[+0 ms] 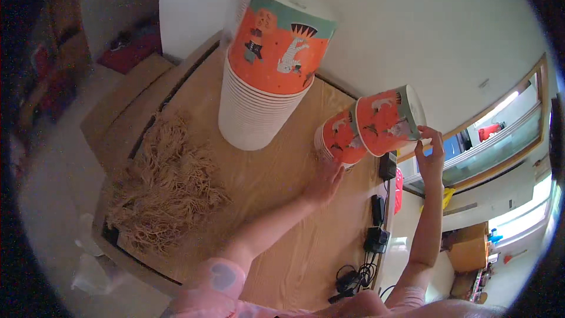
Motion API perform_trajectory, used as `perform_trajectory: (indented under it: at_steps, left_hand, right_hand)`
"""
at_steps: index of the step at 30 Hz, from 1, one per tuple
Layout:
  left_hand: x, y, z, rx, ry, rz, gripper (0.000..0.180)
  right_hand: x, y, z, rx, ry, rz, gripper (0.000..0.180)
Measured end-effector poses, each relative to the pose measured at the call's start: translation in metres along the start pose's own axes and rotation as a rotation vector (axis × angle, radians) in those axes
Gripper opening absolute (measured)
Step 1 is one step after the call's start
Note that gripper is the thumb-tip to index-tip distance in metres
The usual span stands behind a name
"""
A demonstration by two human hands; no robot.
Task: Assembling paper gift buckets by manually attaching string handles through pre-cut holes.
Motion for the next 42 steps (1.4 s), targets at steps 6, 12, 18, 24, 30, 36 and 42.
perform_trajectory:
  at_steps: [6, 12, 18, 24, 30, 36, 42]
  left_hand:
    - [-0.001, -0.003, 0.003, -0.115, 0.045, 0.004, 0.048]
    - [0.001, 0.001, -0.003, -0.312, 0.109, 0.139, 0.048]
    - [-0.005, 0.007, -0.001, -0.301, -0.053, -0.243, 0.048]
    - [0.000, 0.003, -0.010, -0.109, -0.020, -0.108, 0.047]
    - [-0.002, 0.000, -0.001, -0.223, 0.043, -0.078, 0.046]
    - [-0.001, -0.006, -0.002, -0.149, 0.096, 0.127, 0.046]
    - [-0.004, -0.013, 0.003, -0.160, -0.052, -0.132, 0.046]
  right_hand:
    - [-0.003, 0.006, -0.004, 0.011, -0.051, -0.014, 0.023]
    - [-0.006, 0.019, -0.011, 0.033, -0.052, -0.045, 0.023]
    - [-0.001, 0.033, -0.006, 0.030, -0.045, -0.074, 0.026]
    - [-0.002, 0.042, -0.018, 0.001, -0.071, -0.105, 0.028]
    - [0.001, 0.051, -0.012, 0.052, -0.073, -0.098, 0.024]
    - [0.001, 0.059, -0.016, 0.037, -0.090, -0.115, 0.024]
    - [0.000, 0.063, -0.017, 0.058, -0.071, -0.151, 0.023]
Point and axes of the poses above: each hand's wrist, its own x-axis away from the middle knuckle, its own y-axis out of the palm, z = x × y, the point moved 5 cm from there along -x, towards the middle knuckle, and after that the axes turned 5 degrees about -z, right-handed, at the moved point
